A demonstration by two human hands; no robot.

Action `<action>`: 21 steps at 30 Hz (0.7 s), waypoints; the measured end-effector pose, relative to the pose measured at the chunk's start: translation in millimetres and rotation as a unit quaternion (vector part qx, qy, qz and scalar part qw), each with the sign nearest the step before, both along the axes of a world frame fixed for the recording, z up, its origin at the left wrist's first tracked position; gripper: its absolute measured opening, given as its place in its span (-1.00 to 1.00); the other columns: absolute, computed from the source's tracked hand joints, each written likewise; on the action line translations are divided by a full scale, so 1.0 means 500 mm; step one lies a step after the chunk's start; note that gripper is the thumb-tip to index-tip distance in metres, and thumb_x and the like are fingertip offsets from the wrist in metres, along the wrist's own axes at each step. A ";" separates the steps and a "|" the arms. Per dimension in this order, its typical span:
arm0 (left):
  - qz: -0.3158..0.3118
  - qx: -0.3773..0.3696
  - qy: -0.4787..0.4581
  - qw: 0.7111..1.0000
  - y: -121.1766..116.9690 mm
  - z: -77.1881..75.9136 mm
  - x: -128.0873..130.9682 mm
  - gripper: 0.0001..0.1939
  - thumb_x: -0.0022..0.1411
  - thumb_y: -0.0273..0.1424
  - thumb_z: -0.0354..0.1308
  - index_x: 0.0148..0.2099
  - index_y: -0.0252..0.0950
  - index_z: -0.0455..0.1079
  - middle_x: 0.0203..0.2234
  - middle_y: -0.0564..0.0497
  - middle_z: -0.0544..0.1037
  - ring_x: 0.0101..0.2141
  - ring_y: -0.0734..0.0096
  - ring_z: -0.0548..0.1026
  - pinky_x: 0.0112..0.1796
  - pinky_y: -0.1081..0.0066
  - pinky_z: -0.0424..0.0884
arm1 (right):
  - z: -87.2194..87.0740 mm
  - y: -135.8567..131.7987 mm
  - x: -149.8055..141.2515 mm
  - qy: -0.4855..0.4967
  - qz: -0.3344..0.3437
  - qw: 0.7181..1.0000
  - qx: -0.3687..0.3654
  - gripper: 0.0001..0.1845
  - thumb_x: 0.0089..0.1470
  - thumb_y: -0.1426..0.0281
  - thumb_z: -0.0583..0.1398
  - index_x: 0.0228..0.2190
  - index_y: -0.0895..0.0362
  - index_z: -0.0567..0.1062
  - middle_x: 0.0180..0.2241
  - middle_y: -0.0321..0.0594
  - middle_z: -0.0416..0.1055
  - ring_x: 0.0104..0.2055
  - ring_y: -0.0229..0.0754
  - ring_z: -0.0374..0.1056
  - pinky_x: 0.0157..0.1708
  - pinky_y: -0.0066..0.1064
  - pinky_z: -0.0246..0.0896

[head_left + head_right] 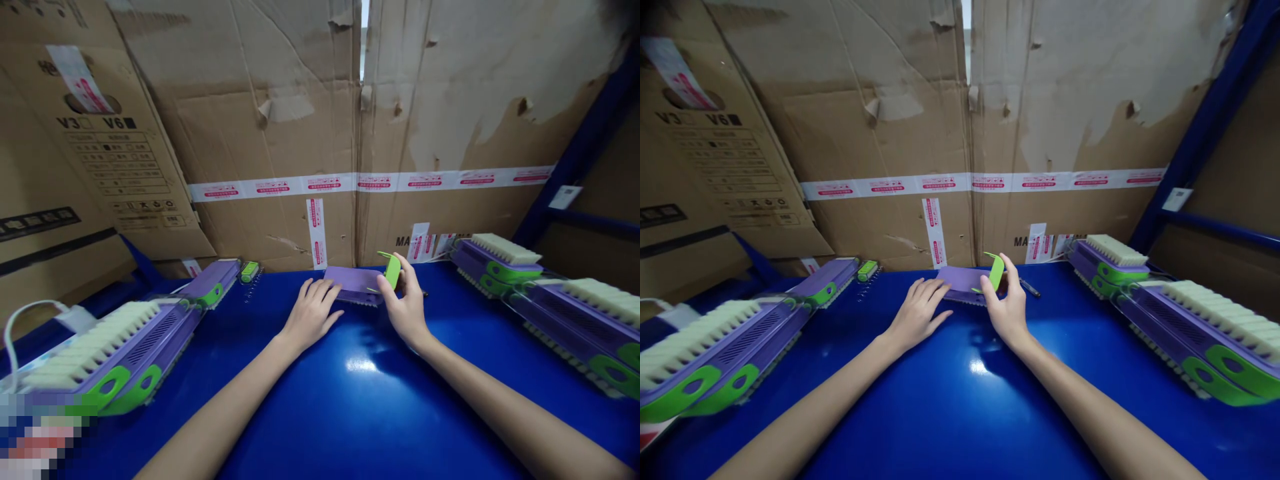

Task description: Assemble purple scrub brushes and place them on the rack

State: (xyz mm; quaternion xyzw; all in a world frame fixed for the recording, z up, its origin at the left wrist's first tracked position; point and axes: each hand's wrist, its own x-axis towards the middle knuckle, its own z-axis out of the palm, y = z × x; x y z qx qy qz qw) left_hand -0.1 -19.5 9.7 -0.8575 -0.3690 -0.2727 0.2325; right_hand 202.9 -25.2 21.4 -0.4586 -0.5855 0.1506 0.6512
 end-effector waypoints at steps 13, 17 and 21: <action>0.076 0.040 -0.013 0.996 0.009 -0.007 -0.011 -0.64 0.23 -0.32 0.06 0.03 -0.39 0.32 -0.12 -0.28 0.41 -0.09 0.05 0.38 -0.06 0.03 0.29 | -0.027 0.025 0.002 0.090 0.134 0.959 -0.234 -0.28 -0.01 0.07 0.17 0.12 0.09 0.17 -0.57 -0.40 0.28 -0.72 -0.30 0.20 -0.82 -0.50 0.06; 0.070 0.044 -0.007 0.997 0.013 -0.011 -0.006 -0.65 0.23 -0.32 0.07 -0.01 -0.45 0.30 -0.08 -0.32 0.41 -0.03 0.02 0.36 0.01 0.04 0.26 | -0.022 0.019 -0.005 0.116 0.159 0.953 -0.229 -0.27 -0.05 0.07 0.21 0.09 0.12 0.20 -0.57 -0.41 0.26 -0.70 -0.32 0.24 -0.82 -0.54 0.10; 0.081 0.054 0.005 0.995 0.015 -0.014 -0.004 -0.68 0.24 -0.31 0.06 -0.04 -0.43 0.29 -0.09 -0.30 0.43 -0.06 0.04 0.39 -0.04 0.08 0.31 | -0.026 0.020 -0.003 0.086 0.138 0.957 -0.241 -0.32 -0.01 0.04 0.17 0.07 0.11 0.23 -0.61 -0.43 0.25 -0.75 -0.37 0.16 -0.85 -0.56 0.04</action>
